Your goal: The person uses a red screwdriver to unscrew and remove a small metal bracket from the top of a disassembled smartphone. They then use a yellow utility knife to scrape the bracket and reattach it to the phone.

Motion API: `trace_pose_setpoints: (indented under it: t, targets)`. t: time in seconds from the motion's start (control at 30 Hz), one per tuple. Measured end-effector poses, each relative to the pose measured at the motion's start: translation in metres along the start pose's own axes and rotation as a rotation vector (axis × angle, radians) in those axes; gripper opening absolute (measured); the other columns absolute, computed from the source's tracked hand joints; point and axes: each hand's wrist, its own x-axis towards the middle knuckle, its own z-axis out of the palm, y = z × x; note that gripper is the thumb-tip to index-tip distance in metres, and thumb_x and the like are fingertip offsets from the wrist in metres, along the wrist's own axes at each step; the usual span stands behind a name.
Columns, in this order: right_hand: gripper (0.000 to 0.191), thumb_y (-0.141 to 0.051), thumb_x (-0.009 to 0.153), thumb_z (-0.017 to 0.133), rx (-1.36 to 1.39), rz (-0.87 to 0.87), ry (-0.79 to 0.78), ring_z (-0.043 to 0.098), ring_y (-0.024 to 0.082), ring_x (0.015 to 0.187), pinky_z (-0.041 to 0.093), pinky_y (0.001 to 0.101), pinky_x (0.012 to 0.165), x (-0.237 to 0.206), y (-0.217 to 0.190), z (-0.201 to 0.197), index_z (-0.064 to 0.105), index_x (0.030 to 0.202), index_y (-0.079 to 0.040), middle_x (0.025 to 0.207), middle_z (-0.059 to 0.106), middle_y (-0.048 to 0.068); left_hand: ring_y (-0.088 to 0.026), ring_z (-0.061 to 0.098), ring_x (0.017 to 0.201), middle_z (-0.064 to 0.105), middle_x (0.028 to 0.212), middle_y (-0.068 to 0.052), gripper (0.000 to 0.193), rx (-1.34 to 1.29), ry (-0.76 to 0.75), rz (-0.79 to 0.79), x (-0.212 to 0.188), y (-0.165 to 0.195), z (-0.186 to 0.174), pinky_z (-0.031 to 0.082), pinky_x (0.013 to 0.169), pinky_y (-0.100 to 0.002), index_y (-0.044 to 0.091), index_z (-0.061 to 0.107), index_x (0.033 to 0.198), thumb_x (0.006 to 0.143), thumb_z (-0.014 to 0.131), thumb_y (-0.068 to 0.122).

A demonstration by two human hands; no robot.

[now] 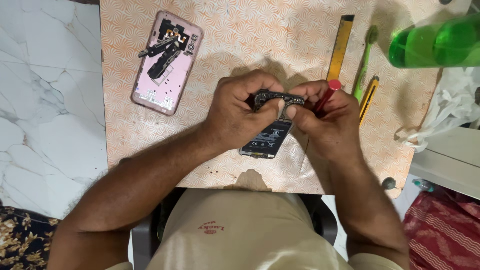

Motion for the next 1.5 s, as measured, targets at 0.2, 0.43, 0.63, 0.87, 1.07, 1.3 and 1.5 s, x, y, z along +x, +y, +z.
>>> trace_pose_setpoints:
  t: [0.2,0.43,0.63,0.87,1.07,1.3,1.5]
  targets:
    - [0.023,0.015,0.093,0.073,-0.163,-0.089,-0.085,0.07,0.015,0.099,0.058,0.0279,0.09,-0.041,-0.025,0.078,0.067,0.114,0.008,0.107,0.073,0.012,-0.004,0.061,0.077,0.067,0.088,-0.001,0.015,0.019,-0.006,0.005,-0.045,0.054,-0.052,0.051,0.067,-0.023,0.002,0.066,0.107,0.094,0.074,-0.001]
    - [0.018,0.013,0.095,0.072,-0.199,-0.139,-0.047,0.07,0.012,0.088,0.058,0.0274,0.085,-0.071,-0.082,0.146,0.068,0.111,0.006,0.104,0.074,0.011,-0.004,0.063,0.073,0.069,0.091,-0.003,0.022,-0.011,-0.07,0.044,-0.055,0.148,-0.09,0.05,0.063,-0.021,0.0,0.063,0.112,0.092,0.069,-0.004]
    - [0.019,0.012,0.095,0.072,-0.186,-0.143,-0.023,0.07,0.013,0.094,0.058,0.0274,0.087,-0.095,-0.119,0.194,0.067,0.112,0.005,0.105,0.073,0.009,-0.004,0.066,0.074,0.07,0.093,-0.003,0.022,0.041,-0.076,0.082,-0.063,0.237,-0.153,0.052,0.064,-0.023,0.001,0.063,0.115,0.093,0.068,-0.004]
    - [0.025,0.012,0.093,0.073,-0.179,-0.147,-0.05,0.07,0.013,0.1,0.059,0.0288,0.093,-0.121,-0.148,0.227,0.066,0.115,0.006,0.109,0.072,0.009,-0.004,0.066,0.074,0.071,0.092,-0.002,0.02,0.031,-0.103,0.053,-0.077,0.247,-0.149,0.053,0.064,-0.022,0.003,0.063,0.114,0.096,0.067,-0.004]
    - [0.023,0.013,0.093,0.072,-0.174,-0.137,-0.054,0.069,0.012,0.096,0.057,0.0277,0.091,-0.127,-0.165,0.235,0.066,0.115,0.006,0.108,0.072,0.009,-0.007,0.068,0.077,0.071,0.096,-0.005,0.023,0.048,-0.087,0.087,-0.082,0.278,-0.154,0.055,0.066,-0.024,0.001,0.062,0.116,0.095,0.068,-0.004]
    - [0.022,0.014,0.093,0.069,-0.114,-0.145,-0.003,0.067,0.01,0.089,0.056,0.0266,0.089,-0.112,-0.162,0.244,0.066,0.11,0.002,0.104,0.07,0.006,-0.007,0.068,0.076,0.071,0.094,-0.005,0.022,0.057,-0.083,0.099,-0.06,0.268,-0.158,0.054,0.065,-0.024,0.002,0.063,0.115,0.094,0.07,-0.003]
    - [0.021,0.014,0.094,0.072,-0.167,-0.165,-0.008,0.067,0.009,0.089,0.057,0.0252,0.086,-0.089,-0.143,0.257,0.066,0.11,0.001,0.102,0.071,0.005,-0.006,0.063,0.071,0.068,0.086,-0.003,0.017,0.074,-0.084,0.08,-0.059,0.256,-0.181,0.05,0.061,-0.025,0.003,0.064,0.107,0.094,0.075,0.001]
